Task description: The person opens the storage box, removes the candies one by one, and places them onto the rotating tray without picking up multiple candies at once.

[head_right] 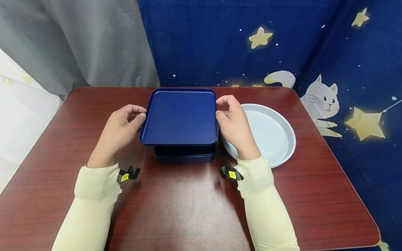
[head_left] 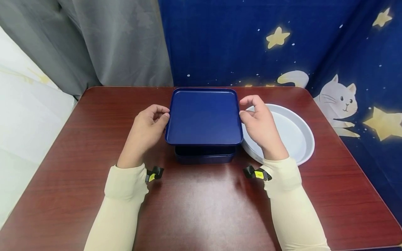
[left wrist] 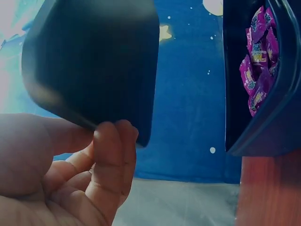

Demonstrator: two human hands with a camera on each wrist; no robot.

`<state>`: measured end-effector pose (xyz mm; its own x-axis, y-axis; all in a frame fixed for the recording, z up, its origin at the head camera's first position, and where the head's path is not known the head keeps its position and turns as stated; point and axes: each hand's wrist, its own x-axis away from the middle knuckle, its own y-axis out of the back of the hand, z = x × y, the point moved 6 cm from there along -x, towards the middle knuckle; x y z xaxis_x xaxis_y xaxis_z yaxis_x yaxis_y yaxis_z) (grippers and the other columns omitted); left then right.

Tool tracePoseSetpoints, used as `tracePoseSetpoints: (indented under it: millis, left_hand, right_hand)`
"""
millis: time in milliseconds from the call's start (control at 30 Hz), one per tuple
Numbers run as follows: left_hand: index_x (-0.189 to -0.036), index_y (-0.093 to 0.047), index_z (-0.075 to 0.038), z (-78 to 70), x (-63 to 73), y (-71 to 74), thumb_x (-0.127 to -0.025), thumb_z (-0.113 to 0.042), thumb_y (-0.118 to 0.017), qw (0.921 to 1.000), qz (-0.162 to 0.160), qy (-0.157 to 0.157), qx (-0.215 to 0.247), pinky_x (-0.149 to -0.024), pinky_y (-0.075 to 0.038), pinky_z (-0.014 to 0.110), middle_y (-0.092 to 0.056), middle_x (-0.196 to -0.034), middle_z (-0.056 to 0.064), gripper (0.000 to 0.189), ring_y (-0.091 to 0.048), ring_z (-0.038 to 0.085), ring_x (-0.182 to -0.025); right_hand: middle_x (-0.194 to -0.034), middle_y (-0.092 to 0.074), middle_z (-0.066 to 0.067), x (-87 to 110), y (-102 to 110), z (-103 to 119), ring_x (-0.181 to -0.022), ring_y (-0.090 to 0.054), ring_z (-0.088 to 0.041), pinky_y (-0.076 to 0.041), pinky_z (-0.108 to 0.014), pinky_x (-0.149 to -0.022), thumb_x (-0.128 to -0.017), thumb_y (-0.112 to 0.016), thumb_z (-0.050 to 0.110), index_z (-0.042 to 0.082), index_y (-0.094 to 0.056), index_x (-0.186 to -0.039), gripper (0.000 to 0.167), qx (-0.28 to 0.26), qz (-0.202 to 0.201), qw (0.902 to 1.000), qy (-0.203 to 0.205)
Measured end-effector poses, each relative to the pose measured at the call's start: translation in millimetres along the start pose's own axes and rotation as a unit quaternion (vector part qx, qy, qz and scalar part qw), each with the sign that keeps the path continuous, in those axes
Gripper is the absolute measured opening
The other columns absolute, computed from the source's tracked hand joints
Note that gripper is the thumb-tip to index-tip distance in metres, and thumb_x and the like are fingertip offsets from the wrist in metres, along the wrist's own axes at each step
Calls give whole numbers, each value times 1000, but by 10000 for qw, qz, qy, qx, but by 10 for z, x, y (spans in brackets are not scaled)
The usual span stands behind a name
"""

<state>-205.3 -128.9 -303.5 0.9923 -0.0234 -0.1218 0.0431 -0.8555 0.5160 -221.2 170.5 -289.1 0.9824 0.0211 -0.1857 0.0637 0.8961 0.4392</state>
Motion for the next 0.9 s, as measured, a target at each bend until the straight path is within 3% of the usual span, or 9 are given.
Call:
tracePoseSetpoints:
  millis: [133,267,467,567,767,900]
  left_hand:
    - [-131,-60,-3,21,-26,5,-102,-19,-51,9999,43,-13,-135,-74,-50,31,-67,-104,11,35,-63,21,-85]
    - [-133,-61,-3,33,-48,17,-102,-20,-50,9996,48,-65,-268,-75,-48,31,-67,-105,11,37,-60,20,-89]
    - [-130,-62,-3,34,-77,17,-102,-19,-50,9997,62,-136,-217,-70,-48,29,-66,-100,11,34,-60,21,-83]
    - [-130,-62,-3,37,-70,23,-102,-18,-51,9996,104,-113,-224,-71,-48,31,-66,-101,11,34,-60,21,-82]
    - [-132,-59,-4,63,-53,80,-101,-18,-51,9992,354,39,-174,-72,-54,32,-67,-105,11,34,-64,22,-81]
    - [-135,-55,-4,109,-38,157,-103,-18,-50,9978,600,255,-77,-74,-57,36,-66,-110,14,36,-66,24,-84]
  right_hand:
    - [-130,-57,-12,-36,-22,-30,-101,-66,-28,-50,-44,-95,-97,-53,6,4,-47,-142,46,-58,85,9997,-211]
    - [-127,-61,-13,-64,-41,-63,-102,-68,-24,-53,-37,-91,-98,-55,8,3,-41,-149,54,-210,201,9987,-427]
    - [-123,-65,-15,-86,-54,-125,-100,-68,-20,-55,-31,-85,-99,-57,12,-1,-52,-141,44,-393,54,9978,-526]
    - [-119,-68,-15,-68,-83,-132,-98,-68,-19,-55,-30,-84,-100,-56,14,0,-59,-135,38,-233,162,9981,-550]
    - [-115,-64,-15,-54,-168,-100,-79,-63,-19,-56,-27,-69,-100,-55,11,0,-54,-136,39,118,564,9975,-401]
    - [-114,-62,-15,-69,-245,-88,-70,-60,-19,-55,-28,-64,-99,-56,10,-1,-53,-136,38,63,696,9970,-329]
